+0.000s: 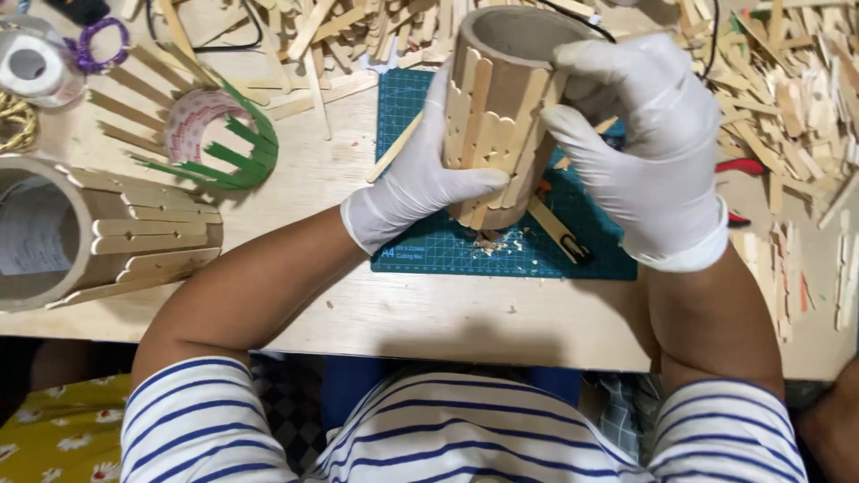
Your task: Gluing wooden strips onto a cardboard tube using a hot glue gun.
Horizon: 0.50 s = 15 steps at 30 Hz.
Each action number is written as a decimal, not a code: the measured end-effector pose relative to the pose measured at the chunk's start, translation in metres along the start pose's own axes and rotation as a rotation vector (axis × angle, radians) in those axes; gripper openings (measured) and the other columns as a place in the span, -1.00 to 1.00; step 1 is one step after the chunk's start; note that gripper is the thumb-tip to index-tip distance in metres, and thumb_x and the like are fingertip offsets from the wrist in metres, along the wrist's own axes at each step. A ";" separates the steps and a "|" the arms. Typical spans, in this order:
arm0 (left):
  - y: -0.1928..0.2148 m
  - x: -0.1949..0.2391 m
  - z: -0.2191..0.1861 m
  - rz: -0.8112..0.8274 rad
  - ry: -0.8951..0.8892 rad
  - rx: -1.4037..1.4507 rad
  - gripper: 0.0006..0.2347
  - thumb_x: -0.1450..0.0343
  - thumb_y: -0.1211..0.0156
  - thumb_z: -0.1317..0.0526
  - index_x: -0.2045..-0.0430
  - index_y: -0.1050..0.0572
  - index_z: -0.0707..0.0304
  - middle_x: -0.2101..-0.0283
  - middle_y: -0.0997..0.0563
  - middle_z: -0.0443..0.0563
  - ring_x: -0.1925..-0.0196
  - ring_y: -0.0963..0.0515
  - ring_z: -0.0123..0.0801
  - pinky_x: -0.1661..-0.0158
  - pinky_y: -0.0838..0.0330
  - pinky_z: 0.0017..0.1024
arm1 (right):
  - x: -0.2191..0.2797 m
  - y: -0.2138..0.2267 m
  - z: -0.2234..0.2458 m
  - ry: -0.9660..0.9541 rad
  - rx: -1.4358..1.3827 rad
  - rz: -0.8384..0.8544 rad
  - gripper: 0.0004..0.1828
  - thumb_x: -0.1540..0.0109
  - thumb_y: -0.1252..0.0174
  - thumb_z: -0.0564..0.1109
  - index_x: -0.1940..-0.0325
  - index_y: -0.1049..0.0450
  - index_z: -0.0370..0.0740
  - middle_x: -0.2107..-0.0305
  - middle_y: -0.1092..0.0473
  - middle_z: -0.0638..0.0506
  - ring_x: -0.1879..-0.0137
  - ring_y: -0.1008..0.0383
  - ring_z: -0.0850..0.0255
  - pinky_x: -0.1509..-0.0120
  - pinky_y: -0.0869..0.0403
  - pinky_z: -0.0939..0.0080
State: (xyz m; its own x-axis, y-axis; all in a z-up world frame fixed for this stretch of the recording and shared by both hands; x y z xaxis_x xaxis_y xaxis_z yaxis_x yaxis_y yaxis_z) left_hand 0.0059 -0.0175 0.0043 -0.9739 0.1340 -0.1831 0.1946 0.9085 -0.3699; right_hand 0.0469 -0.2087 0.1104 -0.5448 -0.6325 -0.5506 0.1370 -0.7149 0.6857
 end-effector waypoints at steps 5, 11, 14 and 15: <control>0.003 0.000 0.003 -0.031 0.005 -0.102 0.03 -0.25 -0.50 0.14 -0.43 0.31 0.19 -0.38 -0.29 0.16 -0.38 -0.41 -0.18 -0.38 -0.39 -0.18 | 0.006 -0.002 -0.008 0.068 0.025 -0.052 -0.64 -0.48 -0.27 -0.34 -0.32 -0.34 -0.38 0.02 -0.24 -0.21 -0.01 -0.32 0.00 -0.17 -0.39 0.04; 0.003 0.000 -0.005 -0.010 -0.032 -0.084 0.00 -0.22 -0.51 0.09 -0.42 0.22 0.20 -0.38 -0.28 0.18 -0.41 -0.35 -0.13 -0.41 -0.33 -0.10 | 0.039 -0.033 -0.032 0.126 -0.011 -0.097 -0.26 -0.39 -0.34 0.06 -0.54 -0.11 -0.01 -0.43 0.11 -0.09 -0.62 0.08 -0.02 -0.77 -0.10 -0.26; 0.001 0.001 -0.006 0.001 -0.012 -0.035 0.00 -0.22 -0.51 0.12 -0.43 0.23 0.17 -0.40 -0.24 0.16 -0.42 -0.34 -0.15 -0.38 -0.36 -0.13 | 0.053 -0.043 -0.042 0.118 -0.037 -0.060 -0.17 -0.40 -0.36 0.10 -0.62 -0.03 0.09 -0.57 0.22 -0.08 -0.76 0.21 -0.08 -0.89 -0.02 -0.36; 0.000 0.001 -0.007 0.011 0.025 0.004 0.02 -0.22 -0.50 0.14 -0.43 0.26 0.13 -0.40 -0.24 0.16 -0.39 -0.38 -0.15 -0.32 -0.43 -0.16 | 0.056 -0.045 -0.044 0.115 -0.042 -0.049 -0.17 -0.41 -0.35 0.07 -0.63 -0.02 0.08 -0.59 0.25 -0.10 -0.77 0.23 -0.15 -0.88 -0.06 -0.39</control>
State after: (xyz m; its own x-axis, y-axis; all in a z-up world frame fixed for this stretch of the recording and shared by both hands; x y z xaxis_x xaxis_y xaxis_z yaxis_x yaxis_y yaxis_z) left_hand 0.0037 -0.0143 0.0102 -0.9743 0.1539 -0.1645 0.2058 0.9052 -0.3719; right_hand 0.0466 -0.2255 0.0274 -0.4539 -0.6245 -0.6356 0.1483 -0.7563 0.6371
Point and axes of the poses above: each hand's wrist, its own x-axis away from the middle knuckle, its own y-axis out of the back of the hand, z = x × y, the point moved 2 cm from there along -x, towards the middle knuckle
